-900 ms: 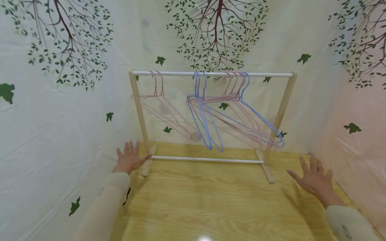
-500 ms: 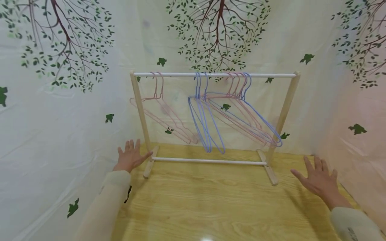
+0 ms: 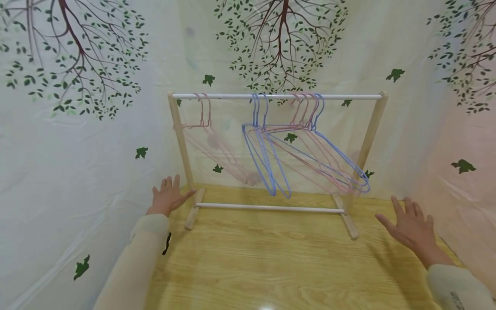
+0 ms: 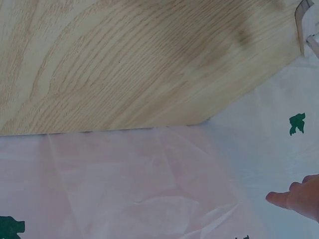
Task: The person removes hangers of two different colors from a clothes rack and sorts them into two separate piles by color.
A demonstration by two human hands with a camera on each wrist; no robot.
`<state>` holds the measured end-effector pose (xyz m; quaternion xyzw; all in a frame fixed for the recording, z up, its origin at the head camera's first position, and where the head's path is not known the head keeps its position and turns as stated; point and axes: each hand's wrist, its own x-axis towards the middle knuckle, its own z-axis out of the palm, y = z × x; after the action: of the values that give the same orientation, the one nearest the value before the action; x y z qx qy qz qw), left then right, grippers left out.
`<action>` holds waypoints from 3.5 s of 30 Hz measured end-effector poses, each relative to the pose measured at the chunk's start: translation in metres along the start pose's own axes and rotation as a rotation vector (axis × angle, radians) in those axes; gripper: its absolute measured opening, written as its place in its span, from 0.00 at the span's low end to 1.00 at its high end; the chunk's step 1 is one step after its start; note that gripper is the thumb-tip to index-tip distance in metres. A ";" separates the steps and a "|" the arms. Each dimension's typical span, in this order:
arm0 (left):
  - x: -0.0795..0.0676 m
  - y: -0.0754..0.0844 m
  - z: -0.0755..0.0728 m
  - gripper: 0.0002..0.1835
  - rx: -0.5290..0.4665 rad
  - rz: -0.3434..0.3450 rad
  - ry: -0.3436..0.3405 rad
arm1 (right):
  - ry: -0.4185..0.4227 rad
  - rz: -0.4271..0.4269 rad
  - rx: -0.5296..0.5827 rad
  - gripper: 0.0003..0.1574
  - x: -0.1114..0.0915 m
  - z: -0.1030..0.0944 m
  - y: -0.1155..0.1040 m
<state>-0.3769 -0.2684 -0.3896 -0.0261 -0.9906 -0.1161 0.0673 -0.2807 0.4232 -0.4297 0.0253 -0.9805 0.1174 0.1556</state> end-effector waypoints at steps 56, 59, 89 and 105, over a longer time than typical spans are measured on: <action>0.063 0.014 -0.025 0.38 -0.526 -0.073 0.284 | 0.161 -0.044 0.139 0.49 0.046 -0.060 -0.033; 0.065 0.016 -0.025 0.36 -0.567 -0.074 0.326 | 0.162 -0.044 0.186 0.47 0.049 -0.069 -0.040; 0.069 0.028 -0.014 0.18 -0.691 -0.092 0.512 | 0.256 -0.102 0.420 0.35 0.091 -0.100 -0.129; 0.070 0.032 -0.006 0.18 -0.813 -0.203 0.573 | 0.197 -0.033 0.485 0.36 0.102 -0.098 -0.144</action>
<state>-0.4436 -0.2360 -0.3665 0.0793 -0.8046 -0.5009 0.3090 -0.3358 0.3049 -0.2757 0.0664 -0.9032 0.3485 0.2415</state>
